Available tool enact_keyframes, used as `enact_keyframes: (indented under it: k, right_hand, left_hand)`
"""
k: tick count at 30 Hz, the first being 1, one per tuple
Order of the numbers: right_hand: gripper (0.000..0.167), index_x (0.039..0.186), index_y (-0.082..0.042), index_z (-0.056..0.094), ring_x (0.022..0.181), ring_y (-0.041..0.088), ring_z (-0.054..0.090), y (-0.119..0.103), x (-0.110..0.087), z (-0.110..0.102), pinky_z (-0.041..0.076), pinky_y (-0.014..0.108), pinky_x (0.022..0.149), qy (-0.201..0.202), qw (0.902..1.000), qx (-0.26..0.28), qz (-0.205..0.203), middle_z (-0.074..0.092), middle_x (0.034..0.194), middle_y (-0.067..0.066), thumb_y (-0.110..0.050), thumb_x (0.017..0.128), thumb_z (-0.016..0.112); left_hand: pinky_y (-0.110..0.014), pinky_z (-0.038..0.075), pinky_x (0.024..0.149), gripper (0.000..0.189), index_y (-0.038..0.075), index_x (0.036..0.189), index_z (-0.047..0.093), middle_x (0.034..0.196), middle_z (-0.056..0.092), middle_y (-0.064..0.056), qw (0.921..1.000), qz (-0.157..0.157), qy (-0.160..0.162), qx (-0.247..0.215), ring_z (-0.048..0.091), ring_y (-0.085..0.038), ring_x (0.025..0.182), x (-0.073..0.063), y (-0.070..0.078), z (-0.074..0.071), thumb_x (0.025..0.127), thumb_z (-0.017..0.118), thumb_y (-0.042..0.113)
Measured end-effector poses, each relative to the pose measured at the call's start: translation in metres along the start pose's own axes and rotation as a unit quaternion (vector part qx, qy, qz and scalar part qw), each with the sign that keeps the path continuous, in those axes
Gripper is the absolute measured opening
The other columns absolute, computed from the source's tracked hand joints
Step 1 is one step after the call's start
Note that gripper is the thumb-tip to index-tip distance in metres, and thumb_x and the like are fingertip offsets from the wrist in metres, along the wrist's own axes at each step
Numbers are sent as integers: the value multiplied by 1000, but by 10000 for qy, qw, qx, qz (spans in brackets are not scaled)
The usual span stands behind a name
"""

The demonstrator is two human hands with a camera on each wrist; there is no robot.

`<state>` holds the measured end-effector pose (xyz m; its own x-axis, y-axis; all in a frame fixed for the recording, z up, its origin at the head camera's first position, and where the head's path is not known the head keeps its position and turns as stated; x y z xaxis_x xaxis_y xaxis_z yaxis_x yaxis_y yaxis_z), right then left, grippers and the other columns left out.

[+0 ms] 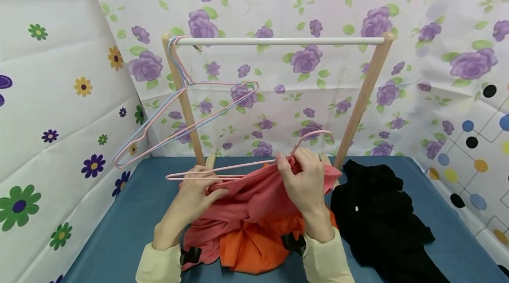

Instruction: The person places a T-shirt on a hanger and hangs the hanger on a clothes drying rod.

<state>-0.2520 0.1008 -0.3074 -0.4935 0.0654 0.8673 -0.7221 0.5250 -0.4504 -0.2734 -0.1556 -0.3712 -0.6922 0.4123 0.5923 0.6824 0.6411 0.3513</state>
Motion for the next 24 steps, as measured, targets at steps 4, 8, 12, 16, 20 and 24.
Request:
enact_keyframes:
  k: [4, 8, 12, 16, 20, 24]
  right_hand:
    - [36, 64, -17, 51, 57, 11, 39, 3, 1, -3, 29, 31, 61, 42, 9999, -53, 126, 41, 61, -5, -34, 92, 63]
    - [34, 64, -17, 53, 57, 13, 39, 6, 3, -7, 29, 33, 64, 77, 9998, -140, 135, 41, 59, -6, -32, 91, 65]
    - [32, 64, -16, 54, 59, 13, 42, 8, 4, -9, 29, 32, 64, 71, 9995, -206, 208, 44, 60, -6, -29, 91, 66]
    - [31, 63, -16, 56, 58, 12, 42, 11, 4, -11, 31, 31, 62, 83, 9994, -156, 300, 44, 60, -7, -26, 90, 68]
    - [31, 62, -16, 56, 55, 12, 41, 13, 4, -12, 31, 30, 56, 121, 9994, -117, 313, 42, 58, -8, -25, 89, 69]
    - [31, 61, -16, 59, 56, 12, 43, 14, 3, -10, 33, 30, 58, 109, 9994, -158, 280, 45, 58, -8, -26, 88, 70]
  left_hand:
    - [-53, 36, 91, 21, 17, 94, 77, 98, 71, 0, 9996, -146, 188, 169, 52, -26, 105, -2, -2, -9, 75, 84, 23]
    - [-56, 33, 93, 28, 14, 102, 77, 109, 70, -7, 9993, -172, 343, -23, 51, -28, 109, -4, -4, -16, 75, 84, 19]
    - [-52, 27, 92, 28, 15, 104, 76, 109, 70, -4, 9986, -211, 478, -122, 48, -23, 109, -6, -6, -25, 76, 83, 14]
    - [-49, 28, 88, 28, 12, 103, 76, 103, 69, -2, 9977, -227, 638, -56, 45, -22, 105, -10, -7, -35, 76, 83, 8]
    - [-48, 28, 86, 28, 11, 100, 74, 95, 66, -2, 9965, -206, 809, -30, 44, -22, 102, -13, -10, -46, 75, 82, 3]
    - [-50, 27, 87, 27, 11, 97, 73, 92, 65, -2, 9948, -244, 992, -4, 42, -21, 100, -17, -13, -56, 74, 82, 0]
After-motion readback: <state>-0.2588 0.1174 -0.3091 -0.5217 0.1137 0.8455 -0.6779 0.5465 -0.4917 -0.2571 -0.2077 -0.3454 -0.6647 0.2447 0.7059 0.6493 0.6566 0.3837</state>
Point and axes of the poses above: each hand's wrist, its own x-axis towards the middle knuckle, its own z-axis out of the palm, y = z × x, the point moved 5 cm from there along x, towards the middle knuckle
